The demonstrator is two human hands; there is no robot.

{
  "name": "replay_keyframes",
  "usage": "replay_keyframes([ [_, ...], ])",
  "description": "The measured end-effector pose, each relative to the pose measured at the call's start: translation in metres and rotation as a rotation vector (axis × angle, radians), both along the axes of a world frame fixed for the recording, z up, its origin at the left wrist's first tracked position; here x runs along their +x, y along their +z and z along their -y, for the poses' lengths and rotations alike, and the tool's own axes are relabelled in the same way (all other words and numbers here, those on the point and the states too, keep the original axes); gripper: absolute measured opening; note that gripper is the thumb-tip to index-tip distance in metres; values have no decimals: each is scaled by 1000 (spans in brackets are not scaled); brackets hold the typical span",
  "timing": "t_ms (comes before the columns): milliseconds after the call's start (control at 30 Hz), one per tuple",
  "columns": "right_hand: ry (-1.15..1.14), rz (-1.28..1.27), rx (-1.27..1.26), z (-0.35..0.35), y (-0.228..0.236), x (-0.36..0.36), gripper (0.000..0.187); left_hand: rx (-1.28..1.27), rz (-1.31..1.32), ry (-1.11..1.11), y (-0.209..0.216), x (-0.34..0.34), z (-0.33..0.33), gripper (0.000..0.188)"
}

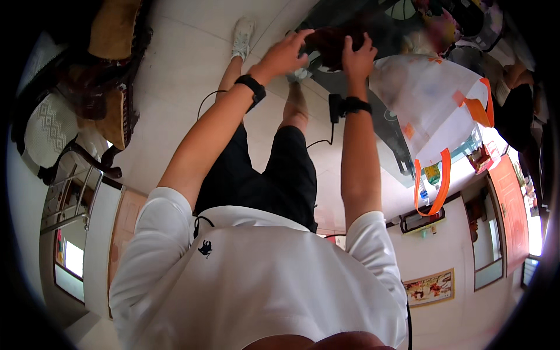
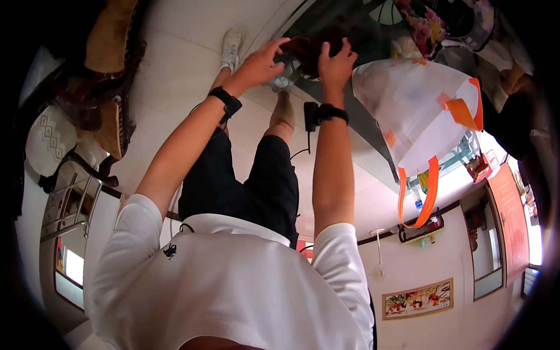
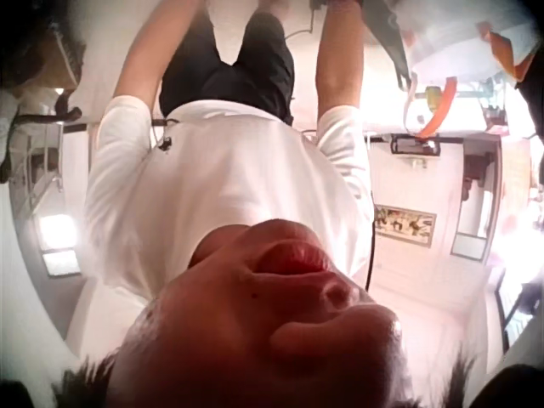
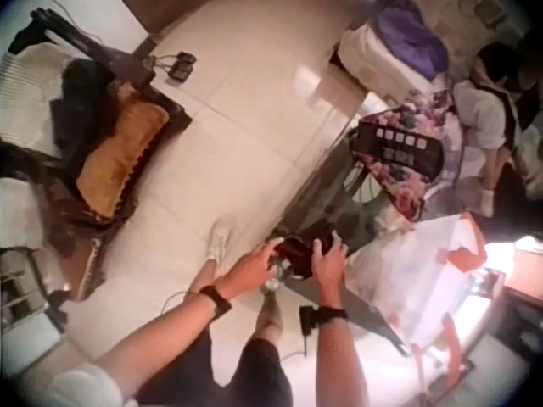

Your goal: The person wipes a glass table, a wooden armchair, and a metal stair railing using a cloth.

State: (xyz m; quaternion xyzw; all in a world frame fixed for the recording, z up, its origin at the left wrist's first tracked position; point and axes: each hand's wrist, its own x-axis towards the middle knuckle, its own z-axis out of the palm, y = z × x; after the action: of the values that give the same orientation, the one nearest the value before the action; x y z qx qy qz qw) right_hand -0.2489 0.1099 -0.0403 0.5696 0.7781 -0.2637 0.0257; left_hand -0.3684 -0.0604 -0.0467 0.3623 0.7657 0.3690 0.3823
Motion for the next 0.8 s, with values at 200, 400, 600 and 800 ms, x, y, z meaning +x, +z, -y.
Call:
replay_keyframes([
  [200,19,-61,-257,65,1,-24,60,-487,992,373,2,39,9,82],
  [400,58,-94,4,93,-23,-21,59,-539,486,232,-24,13,21,69],
  [600,151,89,-141,36,6,-56,54,-317,395,178,-26,-47,-49,62],
  [800,38,154,22,1,11,-82,55,-97,395,154,-35,-53,-91,76],
])
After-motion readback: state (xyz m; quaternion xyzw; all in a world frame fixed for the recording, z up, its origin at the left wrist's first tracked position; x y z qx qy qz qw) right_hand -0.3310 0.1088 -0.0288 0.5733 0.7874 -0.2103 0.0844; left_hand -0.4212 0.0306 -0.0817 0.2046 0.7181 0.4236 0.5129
